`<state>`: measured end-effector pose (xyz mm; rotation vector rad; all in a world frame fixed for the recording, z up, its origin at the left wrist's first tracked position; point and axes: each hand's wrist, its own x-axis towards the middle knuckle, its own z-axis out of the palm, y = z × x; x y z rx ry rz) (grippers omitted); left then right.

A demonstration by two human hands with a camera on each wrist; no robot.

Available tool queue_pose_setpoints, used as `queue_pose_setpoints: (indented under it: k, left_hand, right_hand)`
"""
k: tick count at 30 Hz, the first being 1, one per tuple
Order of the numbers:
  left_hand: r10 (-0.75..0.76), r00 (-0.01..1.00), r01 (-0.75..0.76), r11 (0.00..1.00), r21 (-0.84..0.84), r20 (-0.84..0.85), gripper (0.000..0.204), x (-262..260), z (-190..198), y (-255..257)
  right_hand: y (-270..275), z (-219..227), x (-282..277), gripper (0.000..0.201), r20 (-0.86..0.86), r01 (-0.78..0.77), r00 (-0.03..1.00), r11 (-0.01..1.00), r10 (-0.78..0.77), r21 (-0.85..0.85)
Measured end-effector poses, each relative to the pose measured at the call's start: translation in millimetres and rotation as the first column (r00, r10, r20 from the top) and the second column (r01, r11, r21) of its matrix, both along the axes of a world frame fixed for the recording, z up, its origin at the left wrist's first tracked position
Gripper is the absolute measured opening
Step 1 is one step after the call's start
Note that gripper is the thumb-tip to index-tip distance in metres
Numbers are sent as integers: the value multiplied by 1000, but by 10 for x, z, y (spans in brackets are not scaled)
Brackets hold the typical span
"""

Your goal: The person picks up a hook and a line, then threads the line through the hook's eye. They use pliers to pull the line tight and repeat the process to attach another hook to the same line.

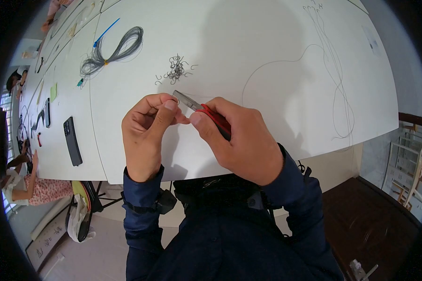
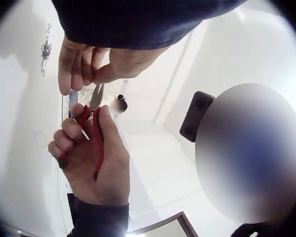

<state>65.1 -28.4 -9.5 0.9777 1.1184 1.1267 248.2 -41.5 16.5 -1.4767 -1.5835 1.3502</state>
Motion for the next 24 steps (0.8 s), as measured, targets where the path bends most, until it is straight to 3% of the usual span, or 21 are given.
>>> queue_pose_setpoints:
  k: [5,14,17,24]
  left_hand:
    - [-2,998,3,1000,14,-64,14,12,16,0]
    - [-49,985,58,997,-51,168,17,-23,4,26]
    - [-67,994,71,997,-40,92,16,-7,6,28]
    - [-32,995,34,999,-24,90,16,-7,-25,29]
  right_hand:
    - [25,20,14,28,6,15,1000,999,-15,-33]
    - [32,-2,15,29,-36,10,999,1000,-11,-25]
    - [35,-7,21,30,-26,1,1000,1000,-2,-28]
    - [35,-15,18,30,-35,18,999,999,-19,-27]
